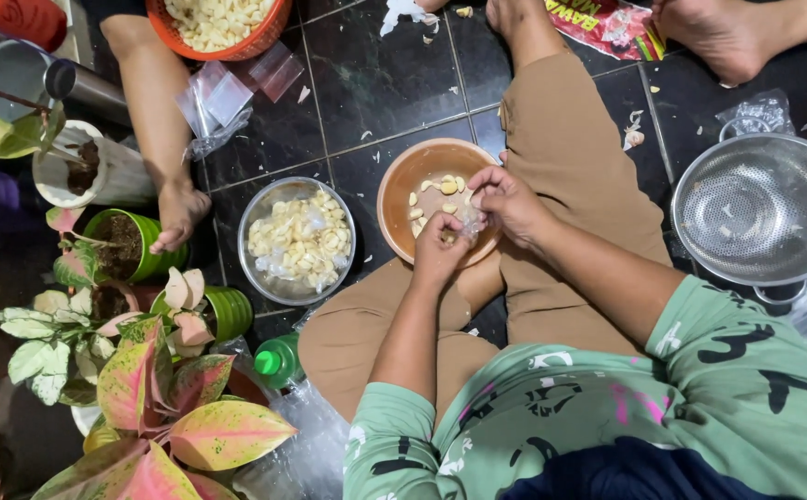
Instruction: Bagging peeled garlic cloves into small plastic bags while sitting on the floor.
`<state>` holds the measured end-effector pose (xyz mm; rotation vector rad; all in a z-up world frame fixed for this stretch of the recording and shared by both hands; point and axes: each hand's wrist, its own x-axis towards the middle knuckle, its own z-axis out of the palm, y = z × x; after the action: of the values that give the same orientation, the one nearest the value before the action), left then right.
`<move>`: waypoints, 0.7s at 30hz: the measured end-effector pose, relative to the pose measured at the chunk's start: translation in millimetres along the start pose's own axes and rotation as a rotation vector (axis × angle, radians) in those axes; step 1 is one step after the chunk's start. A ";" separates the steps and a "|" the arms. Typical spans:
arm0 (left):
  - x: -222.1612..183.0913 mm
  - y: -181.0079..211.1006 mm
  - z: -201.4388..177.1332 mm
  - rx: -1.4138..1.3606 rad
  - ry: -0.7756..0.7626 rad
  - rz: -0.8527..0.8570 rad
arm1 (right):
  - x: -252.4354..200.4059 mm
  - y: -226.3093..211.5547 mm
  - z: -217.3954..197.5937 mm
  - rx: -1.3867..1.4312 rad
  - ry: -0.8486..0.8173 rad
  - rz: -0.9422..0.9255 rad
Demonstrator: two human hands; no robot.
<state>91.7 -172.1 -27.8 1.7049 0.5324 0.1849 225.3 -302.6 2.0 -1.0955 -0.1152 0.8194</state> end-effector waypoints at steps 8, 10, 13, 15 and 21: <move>-3.8 28.2 -6.6 0.398 -0.032 0.237 | -40.2 -57.4 35.7 0.150 -0.120 -0.127; -3.8 30.3 -9.9 0.372 0.006 0.254 | -41.5 -55.1 37.4 0.181 -0.142 -0.137; -9.5 45.2 -14.6 0.226 0.152 0.320 | -25.8 -31.7 16.9 0.146 -0.126 -0.188; -8.5 41.3 -17.3 -0.024 0.205 0.252 | -3.5 1.8 -14.5 -0.345 -0.274 -0.278; -12.6 40.1 -13.6 -0.530 0.303 0.053 | -29.0 -4.8 14.5 -0.554 -0.286 -0.135</move>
<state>84.8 -170.3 15.9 1.1780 0.5976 0.5774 200.5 -311.3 21.6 -1.4616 -0.6816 0.8405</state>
